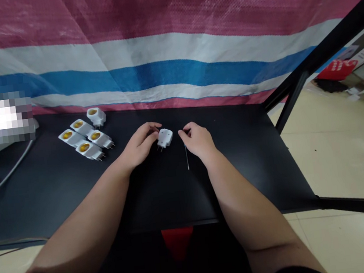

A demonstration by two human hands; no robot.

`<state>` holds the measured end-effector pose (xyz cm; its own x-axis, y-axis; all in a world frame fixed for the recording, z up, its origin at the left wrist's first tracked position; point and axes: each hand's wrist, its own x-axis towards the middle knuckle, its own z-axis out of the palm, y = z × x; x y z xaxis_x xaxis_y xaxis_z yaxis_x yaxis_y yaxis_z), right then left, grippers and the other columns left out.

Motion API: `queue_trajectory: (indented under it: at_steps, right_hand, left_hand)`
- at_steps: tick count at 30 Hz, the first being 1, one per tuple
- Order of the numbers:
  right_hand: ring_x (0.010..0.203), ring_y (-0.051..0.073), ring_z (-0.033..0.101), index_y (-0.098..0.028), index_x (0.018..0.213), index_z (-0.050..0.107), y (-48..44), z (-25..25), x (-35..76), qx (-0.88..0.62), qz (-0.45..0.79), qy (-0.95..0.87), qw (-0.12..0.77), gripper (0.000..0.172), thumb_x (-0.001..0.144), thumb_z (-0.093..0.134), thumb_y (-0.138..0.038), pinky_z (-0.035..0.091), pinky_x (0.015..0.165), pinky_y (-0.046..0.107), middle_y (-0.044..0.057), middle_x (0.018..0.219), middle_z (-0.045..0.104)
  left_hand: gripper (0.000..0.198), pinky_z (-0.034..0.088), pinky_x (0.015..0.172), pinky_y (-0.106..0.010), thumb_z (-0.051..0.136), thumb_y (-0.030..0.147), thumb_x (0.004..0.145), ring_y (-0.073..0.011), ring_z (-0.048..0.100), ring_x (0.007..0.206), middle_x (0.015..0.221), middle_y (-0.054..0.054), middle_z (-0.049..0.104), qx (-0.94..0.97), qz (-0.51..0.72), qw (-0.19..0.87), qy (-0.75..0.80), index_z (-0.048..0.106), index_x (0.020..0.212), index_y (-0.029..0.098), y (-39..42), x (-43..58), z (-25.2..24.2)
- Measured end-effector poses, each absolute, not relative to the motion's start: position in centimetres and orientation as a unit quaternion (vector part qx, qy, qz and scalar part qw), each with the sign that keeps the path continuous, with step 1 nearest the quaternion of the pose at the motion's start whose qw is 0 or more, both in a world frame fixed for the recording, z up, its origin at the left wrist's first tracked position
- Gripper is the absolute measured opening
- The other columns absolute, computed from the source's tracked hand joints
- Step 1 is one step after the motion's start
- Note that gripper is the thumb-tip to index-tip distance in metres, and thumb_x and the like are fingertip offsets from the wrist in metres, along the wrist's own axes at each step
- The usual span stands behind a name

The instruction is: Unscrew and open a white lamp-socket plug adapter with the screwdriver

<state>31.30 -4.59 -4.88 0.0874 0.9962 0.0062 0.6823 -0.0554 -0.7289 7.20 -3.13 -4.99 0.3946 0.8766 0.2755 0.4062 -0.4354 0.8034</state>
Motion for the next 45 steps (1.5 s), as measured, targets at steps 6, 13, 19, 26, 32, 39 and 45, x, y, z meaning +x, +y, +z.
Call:
queue_trajectory:
  at_steps: [6, 13, 19, 26, 32, 39, 45]
  right_hand:
    - [0.097, 0.024, 0.069, -0.024, 0.128, 0.072, -5.2, -4.6, 30.9, -0.510, 0.252, -0.738, 0.364, 0.037, 0.092, 0.069, -0.026, 0.055, 0.080, 0.040, 0.012, 0.128, 0.071]
    - [0.101, 0.026, 0.069, -0.025, 0.127, 0.073, -5.9, -4.0, 30.4, -0.439, 0.266, -0.791, 0.333, 0.036, 0.091, 0.077, -0.022, 0.059, 0.091, 0.047, 0.010, 0.122, 0.071]
    - [0.091, 0.021, 0.070, -0.023, 0.127, 0.074, -6.0, -3.9, 30.9, -0.448, 0.302, -0.770, 0.341, 0.038, 0.089, 0.082, -0.024, 0.064, 0.091, 0.047, 0.009, 0.119, 0.066]
    - [0.085, 0.020, 0.076, -0.022, 0.119, 0.077, -6.3, -3.1, 31.3, -0.457, 0.344, -0.739, 0.356, 0.039, 0.081, 0.087, -0.023, 0.070, 0.079, 0.041, 0.007, 0.112, 0.069]
    - [0.083, 0.020, 0.076, -0.023, 0.114, 0.080, -6.5, -2.5, 31.4, -0.465, 0.344, -0.740, 0.343, 0.038, 0.077, 0.088, -0.021, 0.071, 0.081, 0.041, 0.006, 0.107, 0.071]
    - [0.080, 0.021, 0.076, -0.025, 0.111, 0.082, -6.7, -2.0, 32.0, -0.465, 0.348, -0.745, 0.327, 0.035, 0.077, 0.089, -0.021, 0.069, 0.077, 0.040, 0.005, 0.104, 0.073]
    - [0.080, 0.020, 0.074, -0.025, 0.109, 0.084, -6.7, -2.1, 32.3, -0.463, 0.357, -0.744, 0.322, 0.034, 0.076, 0.089, -0.023, 0.068, 0.075, 0.039, 0.005, 0.102, 0.073]
  left_hand:
    - [0.065, 0.054, 0.109, -0.049, 0.086, 0.042, 0.084, -0.0304, 0.065, 0.122, 0.131, -0.013, 0.068, 0.813, 0.323, 0.291, 0.387, 0.060, 0.139, 0.020, -3.9, 7.7, -4.9]
    - [0.071, 0.059, 0.094, -0.039, 0.081, 0.021, 0.086, -0.0238, 0.074, 0.107, 0.124, -0.009, 0.075, 0.793, 0.314, 0.352, 0.385, 0.050, 0.150, 0.023, -3.5, 7.2, -5.6]
    - [0.044, 0.059, 0.101, -0.040, 0.082, 0.020, 0.085, -0.0225, 0.075, 0.109, 0.124, -0.008, 0.077, 0.789, 0.347, 0.355, 0.363, 0.066, 0.126, 0.020, -3.6, 7.4, -5.0]
    - [0.041, 0.062, 0.099, -0.038, 0.080, 0.017, 0.086, -0.0223, 0.076, 0.111, 0.124, -0.008, 0.079, 0.784, 0.357, 0.376, 0.342, 0.071, 0.126, 0.019, -3.8, 7.5, -4.5]
    - [0.042, 0.063, 0.097, -0.036, 0.082, 0.018, 0.086, -0.0222, 0.076, 0.111, 0.123, -0.008, 0.079, 0.780, 0.348, 0.399, 0.335, 0.072, 0.126, 0.018, -4.0, 7.7, -4.2]
    - [0.043, 0.064, 0.096, -0.035, 0.084, 0.018, 0.086, -0.0228, 0.076, 0.112, 0.124, -0.011, 0.078, 0.776, 0.340, 0.421, 0.324, 0.072, 0.127, 0.017, -4.2, 7.8, -4.1]
    - [0.044, 0.065, 0.097, -0.036, 0.085, 0.018, 0.086, -0.0235, 0.077, 0.112, 0.125, -0.011, 0.078, 0.775, 0.335, 0.430, 0.320, 0.073, 0.128, 0.017, -4.3, 7.9, -4.2]
